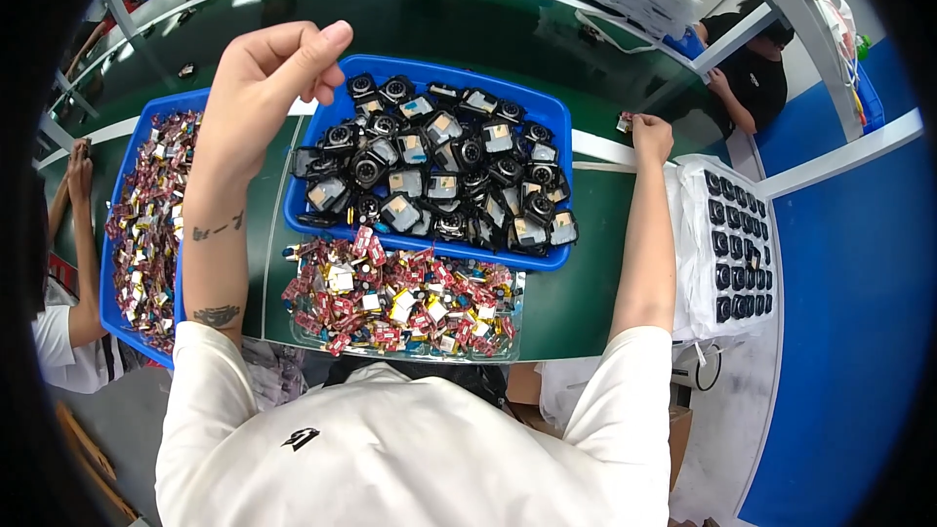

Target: The person is assembling and sorting small electronic components on an industrial assembly line.

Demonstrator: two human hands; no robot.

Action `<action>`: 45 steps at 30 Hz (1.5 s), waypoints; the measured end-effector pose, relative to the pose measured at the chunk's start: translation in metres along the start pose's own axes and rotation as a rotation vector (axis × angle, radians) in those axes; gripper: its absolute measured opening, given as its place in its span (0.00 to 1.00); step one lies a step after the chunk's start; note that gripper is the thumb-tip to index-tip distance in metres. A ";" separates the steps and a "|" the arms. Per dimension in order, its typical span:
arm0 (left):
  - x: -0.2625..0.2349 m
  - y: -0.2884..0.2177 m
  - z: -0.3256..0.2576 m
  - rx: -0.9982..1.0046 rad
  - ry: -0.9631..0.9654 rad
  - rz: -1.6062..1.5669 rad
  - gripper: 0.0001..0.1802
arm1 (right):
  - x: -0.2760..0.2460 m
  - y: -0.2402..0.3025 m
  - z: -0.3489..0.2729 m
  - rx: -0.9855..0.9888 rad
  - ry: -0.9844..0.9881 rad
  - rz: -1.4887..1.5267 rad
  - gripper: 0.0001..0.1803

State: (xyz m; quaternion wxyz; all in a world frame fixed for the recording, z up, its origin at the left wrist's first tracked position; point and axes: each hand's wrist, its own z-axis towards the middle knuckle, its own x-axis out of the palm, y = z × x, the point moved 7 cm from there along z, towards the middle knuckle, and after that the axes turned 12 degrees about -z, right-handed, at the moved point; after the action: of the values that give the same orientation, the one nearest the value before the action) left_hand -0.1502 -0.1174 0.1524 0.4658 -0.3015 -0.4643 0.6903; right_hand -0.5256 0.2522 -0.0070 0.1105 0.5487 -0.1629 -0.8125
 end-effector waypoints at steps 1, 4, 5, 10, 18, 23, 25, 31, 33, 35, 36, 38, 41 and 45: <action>0.003 -0.001 0.002 0.036 0.033 0.017 0.19 | -0.009 0.008 -0.003 -0.084 -0.061 -0.033 0.14; 0.011 0.005 0.006 0.089 0.054 0.012 0.18 | -0.032 0.048 -0.034 -0.319 -0.013 0.192 0.13; 0.011 0.007 0.005 0.113 0.039 -0.007 0.17 | -0.040 0.075 -0.060 -0.443 0.087 0.326 0.11; 0.002 0.015 0.000 -0.016 0.084 0.102 0.14 | -0.120 0.201 -0.277 -1.315 0.569 0.447 0.12; 0.032 0.010 -0.002 0.058 0.289 -0.026 0.08 | -0.121 0.209 -0.299 -1.133 0.846 0.614 0.08; 0.037 -0.006 -0.013 0.117 0.319 0.171 0.07 | -0.133 0.223 -0.267 -0.783 0.884 1.071 0.12; 0.039 -0.013 -0.014 0.202 0.301 0.183 0.07 | -0.141 0.230 -0.257 -0.735 0.832 1.190 0.09; 0.037 -0.027 -0.018 0.438 0.251 0.388 0.07 | -0.160 0.240 -0.252 -0.885 0.542 1.088 0.05; 0.037 -0.021 -0.015 0.325 0.241 0.384 0.05 | -0.171 0.239 -0.253 -0.959 0.364 0.952 0.04; 0.037 0.000 -0.009 0.029 0.259 0.121 0.05 | -0.177 0.237 -0.250 -1.142 0.221 0.898 0.04; 0.034 0.020 -0.008 -0.262 0.267 -0.134 0.04 | -0.183 0.239 -0.256 -1.320 0.065 0.837 0.03; 0.032 0.030 -0.004 -0.321 0.327 -0.185 0.05 | -0.181 0.238 -0.259 -1.314 0.053 0.868 0.04; 0.036 0.000 -0.001 0.113 0.329 0.183 0.11 | -0.153 0.234 -0.246 -0.924 0.523 1.077 0.06; 0.060 -0.019 -0.014 0.508 0.402 0.519 0.21 | -0.139 0.236 -0.248 -0.808 0.898 1.155 0.07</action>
State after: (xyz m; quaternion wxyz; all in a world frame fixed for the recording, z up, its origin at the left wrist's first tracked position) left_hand -0.1548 -0.0543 0.1652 0.4172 -0.4126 -0.0874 0.8050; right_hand -0.2438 0.0485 0.1180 0.7524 0.5685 -0.0552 -0.3281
